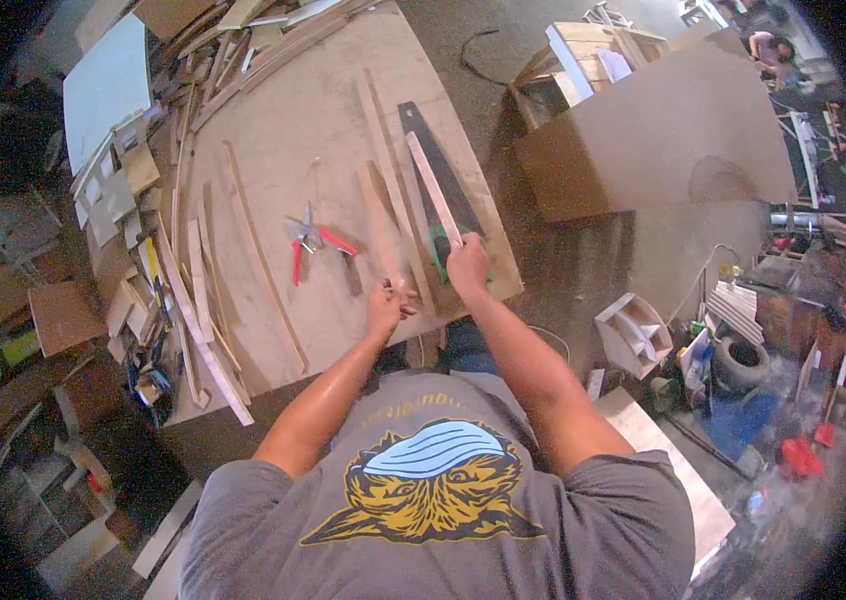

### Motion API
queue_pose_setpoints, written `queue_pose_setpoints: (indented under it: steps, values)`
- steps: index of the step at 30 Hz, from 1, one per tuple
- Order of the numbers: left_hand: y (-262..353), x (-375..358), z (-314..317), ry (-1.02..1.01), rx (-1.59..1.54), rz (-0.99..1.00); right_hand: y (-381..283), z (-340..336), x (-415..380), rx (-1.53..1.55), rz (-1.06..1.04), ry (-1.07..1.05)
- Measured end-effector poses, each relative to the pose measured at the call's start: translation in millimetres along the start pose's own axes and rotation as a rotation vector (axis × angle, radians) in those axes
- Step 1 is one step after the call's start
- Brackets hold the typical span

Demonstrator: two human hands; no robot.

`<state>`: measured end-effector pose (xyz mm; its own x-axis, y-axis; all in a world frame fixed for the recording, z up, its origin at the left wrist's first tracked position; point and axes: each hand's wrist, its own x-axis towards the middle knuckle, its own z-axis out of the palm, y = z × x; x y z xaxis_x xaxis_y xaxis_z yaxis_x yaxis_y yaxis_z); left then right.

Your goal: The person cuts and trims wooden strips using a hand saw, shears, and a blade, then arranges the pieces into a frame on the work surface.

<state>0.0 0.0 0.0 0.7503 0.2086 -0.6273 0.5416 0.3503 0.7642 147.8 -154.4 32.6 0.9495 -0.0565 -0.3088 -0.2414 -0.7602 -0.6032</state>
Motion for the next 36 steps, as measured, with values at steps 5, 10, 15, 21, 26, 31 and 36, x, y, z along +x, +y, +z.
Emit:
queue_pose_setpoints:
  steps: [5, 10, 15, 21, 26, 31, 36]
  values:
    - [-13, -9, 26, 0.208, 0.116, 0.041, -13, -13, 49, 0.094, -0.121, -0.059]
    - [-19, 0, 18, 0.483, 0.451, 0.256, -20, -8, 88, 0.131, -0.278, -0.012]
    - [15, -28, 31, 0.752, 0.811, 0.193, 37, -4, 55, 0.425, -0.178, -0.151]
    - [31, 6, 77, 0.537, 0.282, 0.423, 42, -58, -28, 0.736, 0.035, -0.662]
    - [43, 31, 103, 0.557, 0.074, 0.293, 59, -68, -10, 0.359, -0.403, -0.648]
    - [20, -8, 115, 0.693, 0.785, 0.181, 33, -110, 32, -0.354, -0.77, -0.231]
    - [-3, -4, 108, 0.667, 0.817, 0.101, 19, -88, 62, -0.449, -1.036, -0.214]
